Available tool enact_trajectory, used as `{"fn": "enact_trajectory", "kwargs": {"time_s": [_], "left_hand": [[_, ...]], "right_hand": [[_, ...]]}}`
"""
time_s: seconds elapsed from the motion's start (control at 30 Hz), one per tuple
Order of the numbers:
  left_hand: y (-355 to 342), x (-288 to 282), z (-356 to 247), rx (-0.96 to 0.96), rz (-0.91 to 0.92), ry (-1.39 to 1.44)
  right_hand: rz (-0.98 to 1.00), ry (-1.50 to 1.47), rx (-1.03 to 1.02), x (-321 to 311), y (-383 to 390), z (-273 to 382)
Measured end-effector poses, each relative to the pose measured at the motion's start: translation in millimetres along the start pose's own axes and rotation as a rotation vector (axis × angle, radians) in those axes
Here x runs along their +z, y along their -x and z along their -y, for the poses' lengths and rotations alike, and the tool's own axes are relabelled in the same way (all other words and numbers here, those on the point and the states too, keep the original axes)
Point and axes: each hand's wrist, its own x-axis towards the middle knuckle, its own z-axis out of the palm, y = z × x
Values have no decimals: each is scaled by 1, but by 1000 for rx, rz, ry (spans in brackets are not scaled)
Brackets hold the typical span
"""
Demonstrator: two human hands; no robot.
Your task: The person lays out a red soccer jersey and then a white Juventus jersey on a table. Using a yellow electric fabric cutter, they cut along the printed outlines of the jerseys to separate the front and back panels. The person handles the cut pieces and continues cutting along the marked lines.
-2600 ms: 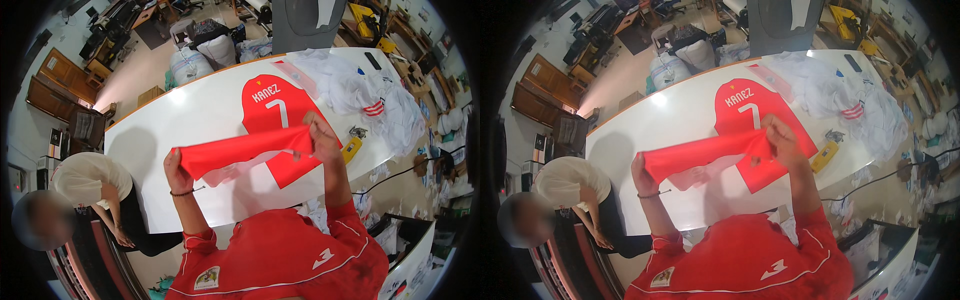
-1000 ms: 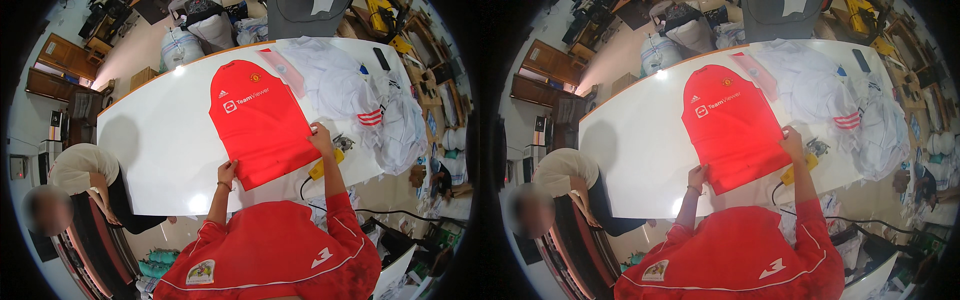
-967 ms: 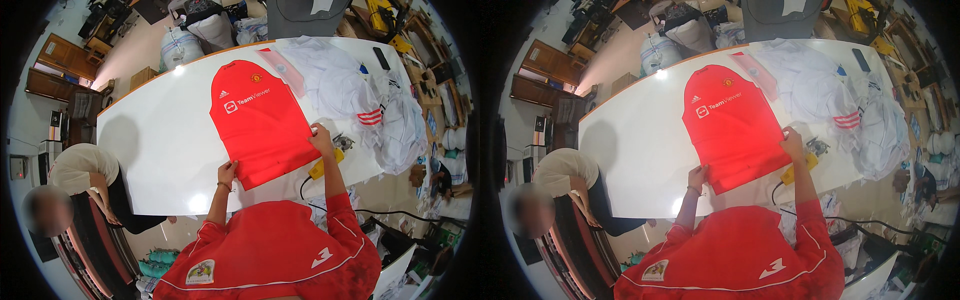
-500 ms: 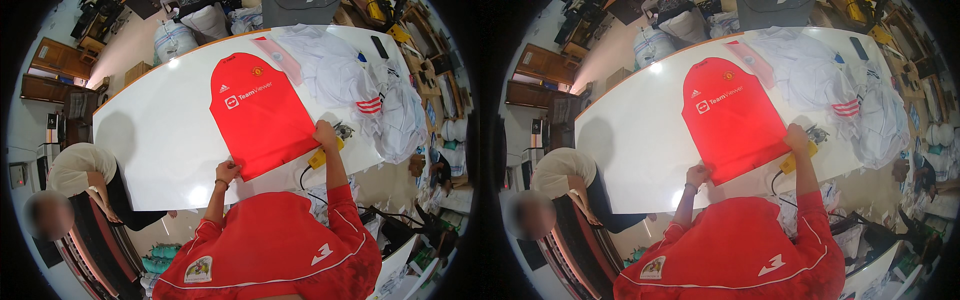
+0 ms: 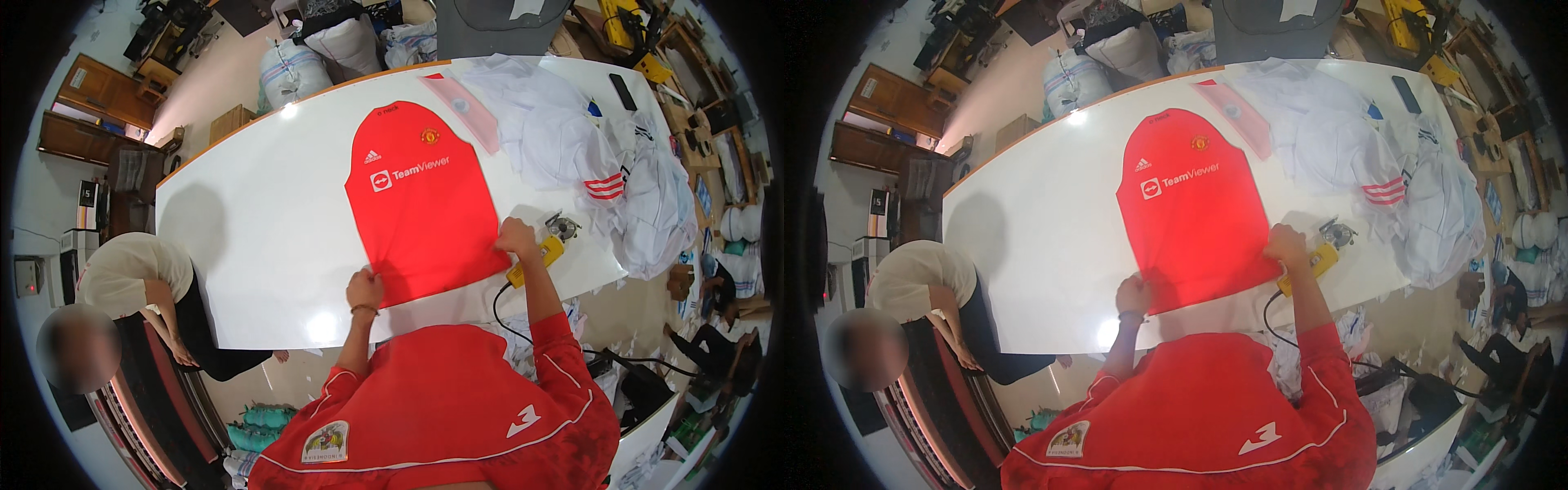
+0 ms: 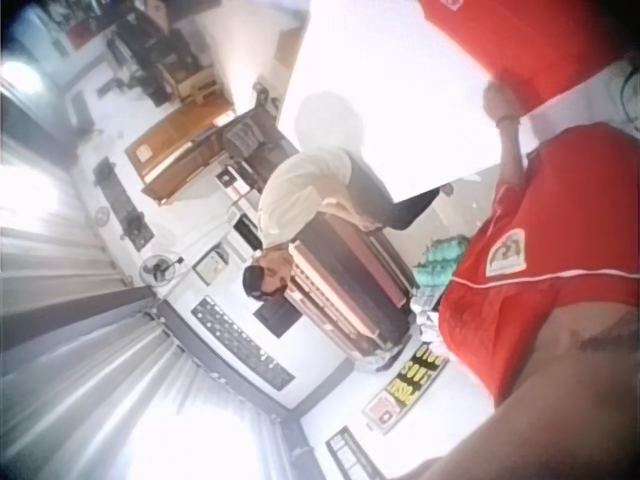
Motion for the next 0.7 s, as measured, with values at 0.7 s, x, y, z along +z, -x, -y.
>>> {"fn": "enact_trajectory", "kwargs": {"time_s": [0.7], "left_hand": [[10, -58, 97, -217, 85, 256]], "right_hand": [[-742, -37, -177, -41, -228, 73]]}}
